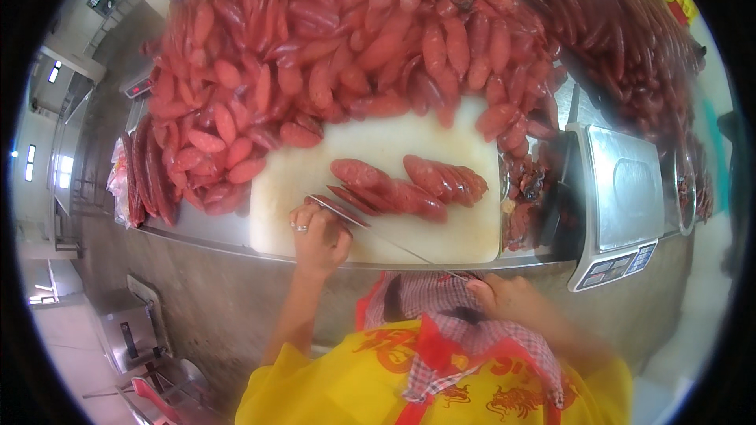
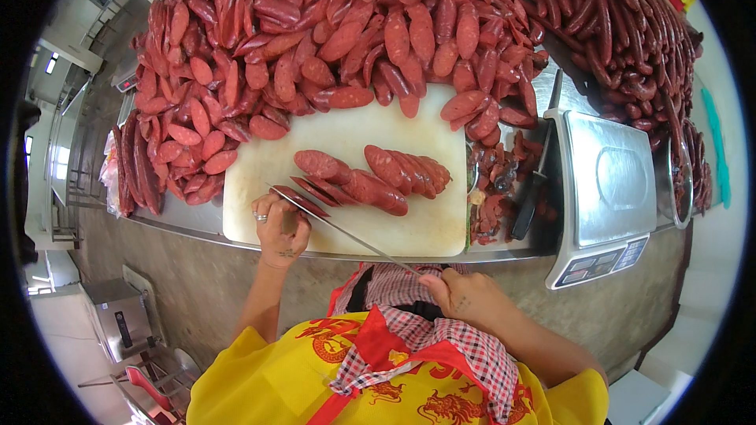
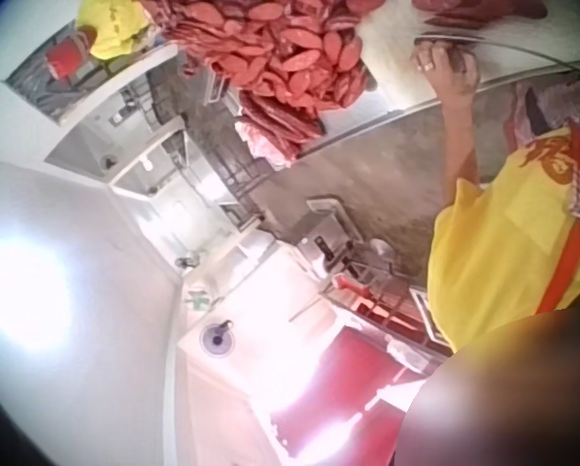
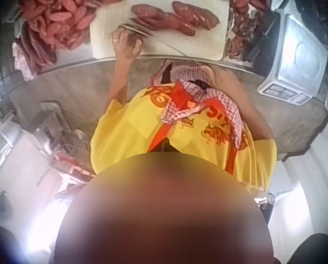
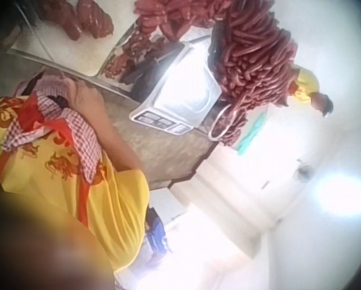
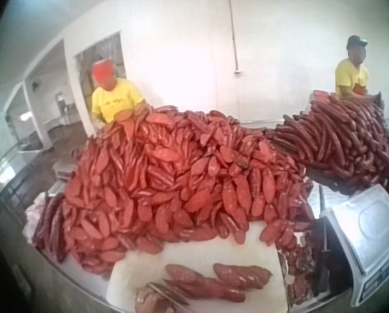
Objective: The person slices long pieces of red meat into smaller segments on a white cutting board using a knife. The cut pieces are gathered and moved to a pile on the table. The person also uses a sharpening steel to sharpen the knife during the process.
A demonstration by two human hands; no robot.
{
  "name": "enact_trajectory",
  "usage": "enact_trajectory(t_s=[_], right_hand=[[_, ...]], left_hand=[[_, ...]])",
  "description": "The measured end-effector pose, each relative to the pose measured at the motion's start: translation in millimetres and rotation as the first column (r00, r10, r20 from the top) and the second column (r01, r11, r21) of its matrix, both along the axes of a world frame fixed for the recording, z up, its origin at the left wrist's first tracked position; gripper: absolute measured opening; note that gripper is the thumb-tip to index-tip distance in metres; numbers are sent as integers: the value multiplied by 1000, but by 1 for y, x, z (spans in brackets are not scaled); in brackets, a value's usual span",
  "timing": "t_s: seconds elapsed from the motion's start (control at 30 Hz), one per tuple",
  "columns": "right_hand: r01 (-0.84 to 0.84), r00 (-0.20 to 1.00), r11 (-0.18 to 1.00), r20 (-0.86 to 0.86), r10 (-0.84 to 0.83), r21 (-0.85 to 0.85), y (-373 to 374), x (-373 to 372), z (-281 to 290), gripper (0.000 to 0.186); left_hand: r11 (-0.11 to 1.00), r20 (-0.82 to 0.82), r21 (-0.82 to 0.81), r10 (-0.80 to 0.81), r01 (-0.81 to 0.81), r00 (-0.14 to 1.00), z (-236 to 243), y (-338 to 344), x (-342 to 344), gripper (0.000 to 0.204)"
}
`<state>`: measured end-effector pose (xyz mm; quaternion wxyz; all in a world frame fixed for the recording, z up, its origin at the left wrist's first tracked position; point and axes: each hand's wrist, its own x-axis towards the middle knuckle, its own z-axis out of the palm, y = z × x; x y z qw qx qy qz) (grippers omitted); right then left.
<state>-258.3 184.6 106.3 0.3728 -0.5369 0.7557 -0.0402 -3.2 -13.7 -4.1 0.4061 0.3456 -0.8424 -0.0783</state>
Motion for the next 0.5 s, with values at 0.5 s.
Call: enact_trajectory(t_s=[0.5], right_hand=[[-20,984,990,171,43,-136,-34,20,-36,55]], left_hand=[[998,-40,67,12,-9,999,0,-3,2,29]])
